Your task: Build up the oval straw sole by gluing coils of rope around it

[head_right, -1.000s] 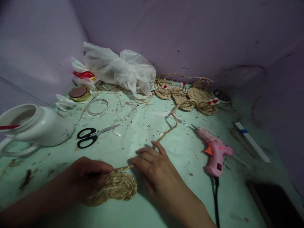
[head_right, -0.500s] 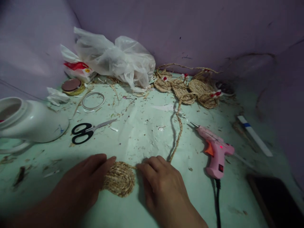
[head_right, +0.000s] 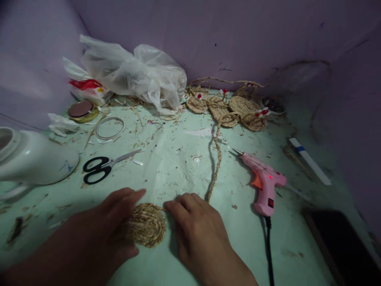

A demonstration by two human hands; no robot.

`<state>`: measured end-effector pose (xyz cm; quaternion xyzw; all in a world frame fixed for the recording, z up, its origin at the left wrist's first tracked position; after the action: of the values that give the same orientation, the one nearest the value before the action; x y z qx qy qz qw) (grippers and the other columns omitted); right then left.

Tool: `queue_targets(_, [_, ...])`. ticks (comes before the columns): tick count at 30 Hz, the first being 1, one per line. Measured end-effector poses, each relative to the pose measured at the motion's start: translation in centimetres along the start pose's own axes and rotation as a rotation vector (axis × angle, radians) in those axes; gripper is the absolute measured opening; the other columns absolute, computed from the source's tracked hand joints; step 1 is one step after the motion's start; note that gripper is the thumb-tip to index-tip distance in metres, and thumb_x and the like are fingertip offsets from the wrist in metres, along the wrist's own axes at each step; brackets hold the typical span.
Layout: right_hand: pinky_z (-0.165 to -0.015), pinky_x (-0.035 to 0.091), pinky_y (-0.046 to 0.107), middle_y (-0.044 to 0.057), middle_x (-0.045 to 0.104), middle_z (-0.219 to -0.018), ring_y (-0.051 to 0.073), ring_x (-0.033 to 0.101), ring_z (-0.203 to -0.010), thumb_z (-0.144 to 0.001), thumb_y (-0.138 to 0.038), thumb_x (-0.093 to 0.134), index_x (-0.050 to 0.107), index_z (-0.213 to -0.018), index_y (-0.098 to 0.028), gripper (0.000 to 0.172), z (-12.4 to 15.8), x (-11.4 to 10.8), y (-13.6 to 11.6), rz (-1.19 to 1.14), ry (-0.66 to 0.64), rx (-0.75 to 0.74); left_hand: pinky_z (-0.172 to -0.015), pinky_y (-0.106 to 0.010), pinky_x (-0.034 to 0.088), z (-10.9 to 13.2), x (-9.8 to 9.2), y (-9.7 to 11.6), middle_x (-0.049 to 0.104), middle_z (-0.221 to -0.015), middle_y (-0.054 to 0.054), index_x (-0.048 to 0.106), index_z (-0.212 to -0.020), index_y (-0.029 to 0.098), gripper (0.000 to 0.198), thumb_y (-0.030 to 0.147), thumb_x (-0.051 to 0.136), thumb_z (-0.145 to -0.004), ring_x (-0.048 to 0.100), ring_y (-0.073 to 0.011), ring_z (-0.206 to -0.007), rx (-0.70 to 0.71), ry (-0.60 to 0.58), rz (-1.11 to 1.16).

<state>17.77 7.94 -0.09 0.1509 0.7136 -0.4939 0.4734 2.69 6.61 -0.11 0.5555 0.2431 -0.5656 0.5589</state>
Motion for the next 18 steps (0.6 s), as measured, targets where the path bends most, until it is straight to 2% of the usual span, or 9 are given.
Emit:
queue_targets(2, [-0.061,0.055,0.038,0.011,0.066,-0.086,0.023,0.062,-0.075,-0.075,-0.006,0.042,0.066,-0.103,-0.015,0.038,0.1,-0.1,0.0,0.011,0.010,-0.006,-0.069,-0.043,0.056,-0.2,1.1,0.6,0.053,-0.133,-0.016,0.040,-0.136,0.026,0.063,0.023,0.053,-0.074,0.063,-0.0349,-0.101,0.004,-0.074,-0.119])
queue_targets(4, [-0.061,0.054,0.038,0.011,0.066,-0.086,0.023,0.062,-0.076,-0.075,-0.006,0.043,0.066,-0.102,-0.015,0.037,0.1,-0.2,0.0,0.009,0.028,-0.007,-0.065,-0.040,0.056,-0.3,1.8,0.9,0.056,-0.128,-0.015,0.046,-0.132,0.026,0.056,0.021,0.051,-0.076,0.064,-0.0327,-0.097,-0.002,-0.115,-0.178])
queue_targets(9, [-0.059,0.055,0.038,0.010,0.066,-0.083,0.024,0.062,-0.074,-0.074,-0.006,0.044,0.067,-0.098,-0.016,0.035,0.4,-0.2,-0.1,-0.017,0.040,-0.011,-0.057,-0.037,0.055,-0.2,2.0,1.2,0.060,-0.111,-0.013,0.048,-0.130,0.025,0.051,0.020,0.048,-0.079,0.065,-0.0292,-0.086,-0.007,-0.152,-0.174])
queue_targets(13, [-0.058,0.055,0.038,0.010,0.067,-0.084,0.024,0.063,-0.073,-0.074,-0.005,0.044,0.067,-0.096,-0.017,0.034,1.0,-0.3,-0.1,-0.016,0.063,0.003,-0.060,-0.038,0.055,-0.1,2.0,1.2,0.059,-0.112,-0.014,0.048,-0.131,0.024,0.049,0.018,0.043,-0.082,0.064,-0.0296,-0.090,-0.022,-0.135,-0.185])
queue_targets(18, [-0.061,0.054,0.036,0.007,0.066,-0.087,0.022,0.063,-0.075,-0.080,-0.009,0.044,0.063,-0.099,-0.020,0.029,1.8,-0.1,0.5,-0.006,0.016,0.078,-0.056,-0.034,0.054,-0.1,2.1,1.1,0.059,-0.115,-0.015,0.049,-0.131,0.023,0.049,0.021,0.043,-0.083,0.064,-0.0286,-0.088,0.007,-0.105,-0.177])
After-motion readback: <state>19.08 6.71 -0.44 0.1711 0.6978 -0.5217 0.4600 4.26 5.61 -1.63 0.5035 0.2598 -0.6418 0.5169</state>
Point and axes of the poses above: each hand's wrist, its own z-axis away from the middle knuckle, its own x-axis out of the palm, y = z × x, the point moved 8 cm from there along -z, towards the middle knuckle
